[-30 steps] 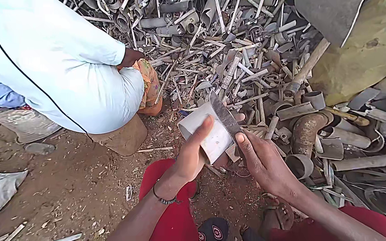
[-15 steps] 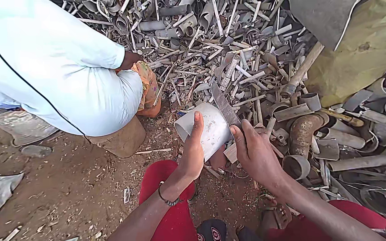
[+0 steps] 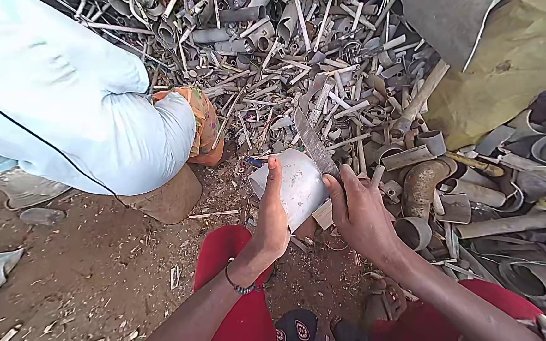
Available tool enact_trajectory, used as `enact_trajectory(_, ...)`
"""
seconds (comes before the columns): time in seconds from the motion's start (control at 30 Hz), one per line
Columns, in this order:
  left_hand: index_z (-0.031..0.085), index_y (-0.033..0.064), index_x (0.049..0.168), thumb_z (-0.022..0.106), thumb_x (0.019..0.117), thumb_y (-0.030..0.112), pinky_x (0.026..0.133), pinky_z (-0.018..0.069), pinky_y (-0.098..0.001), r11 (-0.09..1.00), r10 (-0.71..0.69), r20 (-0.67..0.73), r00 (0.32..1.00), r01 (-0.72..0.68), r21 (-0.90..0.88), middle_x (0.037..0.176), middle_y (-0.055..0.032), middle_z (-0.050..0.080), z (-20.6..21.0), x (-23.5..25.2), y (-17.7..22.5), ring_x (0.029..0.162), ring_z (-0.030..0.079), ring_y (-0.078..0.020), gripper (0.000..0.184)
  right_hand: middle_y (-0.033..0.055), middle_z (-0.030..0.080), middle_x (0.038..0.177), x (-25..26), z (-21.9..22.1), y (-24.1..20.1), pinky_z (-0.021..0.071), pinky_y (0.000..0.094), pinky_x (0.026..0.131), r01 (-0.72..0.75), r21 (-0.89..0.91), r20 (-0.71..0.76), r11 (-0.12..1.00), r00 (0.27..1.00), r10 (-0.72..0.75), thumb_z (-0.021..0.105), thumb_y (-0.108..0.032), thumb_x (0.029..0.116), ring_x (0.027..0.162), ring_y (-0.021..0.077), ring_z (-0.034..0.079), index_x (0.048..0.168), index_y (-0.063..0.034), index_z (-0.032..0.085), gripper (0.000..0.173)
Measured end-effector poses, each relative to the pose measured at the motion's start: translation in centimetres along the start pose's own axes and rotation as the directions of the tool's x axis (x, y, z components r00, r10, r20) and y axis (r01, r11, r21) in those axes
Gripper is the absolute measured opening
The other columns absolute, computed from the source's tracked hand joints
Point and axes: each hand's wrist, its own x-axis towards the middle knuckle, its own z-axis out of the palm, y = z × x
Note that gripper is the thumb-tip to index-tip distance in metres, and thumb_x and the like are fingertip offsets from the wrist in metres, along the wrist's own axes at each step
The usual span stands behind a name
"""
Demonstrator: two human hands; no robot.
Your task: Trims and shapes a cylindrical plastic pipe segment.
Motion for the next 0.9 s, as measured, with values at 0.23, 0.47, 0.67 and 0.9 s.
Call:
enact_trajectory(0.23, 0.055, 0.0076, 0.134, 0.017, 0.1065, 0.058, 0.092, 0.0589, -0.0381, 0.987, 0.159, 0.159, 0.974, -0.151, -0.063, 0.115, -0.0098, 0.072, -0.2, 0.9, -1.3, 0.106, 0.070, -0.0206, 0.069, 0.0014, 0.051, 0.053, -2.7, 2.0, -2.1, 0.0478, 0.0355, 0.041, 0.024, 0.081, 0.034, 0.996, 0.999, -0.026, 0.041, -0.033, 0.1089, 0.045, 0.0187, 0.058, 0.097, -0.0021, 0.060, 0.039)
enact_trajectory(0.47, 0.052, 0.0133, 0.139, 0.021, 0.1061, 0.059, 0.095, 0.0580, -0.0390, 0.973, 0.207, 0.094, 0.974, -0.195, -0.126, 0.121, -0.0061, 0.069, -0.2, 0.8, -0.4, 0.113, 0.068, -0.0184, 0.064, -0.0021, 0.048, 0.055, -0.3, -0.7, -1.3, 0.0449, 0.0300, 0.046, -0.005, 0.170, 0.081, 0.985, 0.997, -0.009, 0.042, -0.031, 0.1091, 0.047, 0.0118, 0.053, 0.097, -0.0059, 0.061, 0.034)
enact_trajectory(0.67, 0.050, 0.0070, 0.135, 0.037, 0.1086, 0.032, 0.098, 0.0566, -0.0322, 0.973, 0.229, 0.071, 0.971, -0.229, -0.011, 0.115, -0.0020, 0.069, -0.9, 0.6, -0.6, 0.109, 0.068, -0.0105, 0.039, -0.0062, 0.041, 0.054, 0.6, -1.3, 0.4, 0.0374, 0.0261, 0.046, 0.027, 0.035, -0.003, 0.999, 1.000, -0.026, 0.041, -0.033, 0.1079, 0.047, 0.0084, 0.047, 0.090, -0.0106, 0.058, 0.033)
enact_trajectory(0.9, 0.052, 0.0050, 0.131, 0.039, 0.1076, 0.022, 0.093, 0.0598, -0.0340, 0.986, 0.161, 0.039, 0.986, -0.160, -0.043, 0.109, -0.0047, 0.071, -1.0, 0.5, -0.2, 0.102, 0.071, -0.0133, 0.032, -0.0045, 0.043, 0.054, 0.3, -0.3, 0.6, 0.0394, 0.0284, 0.046, 0.012, 0.029, 0.007, 1.000, 1.000, -0.012, 0.040, -0.033, 0.1082, 0.047, 0.0111, 0.049, 0.090, -0.0091, 0.058, 0.035)
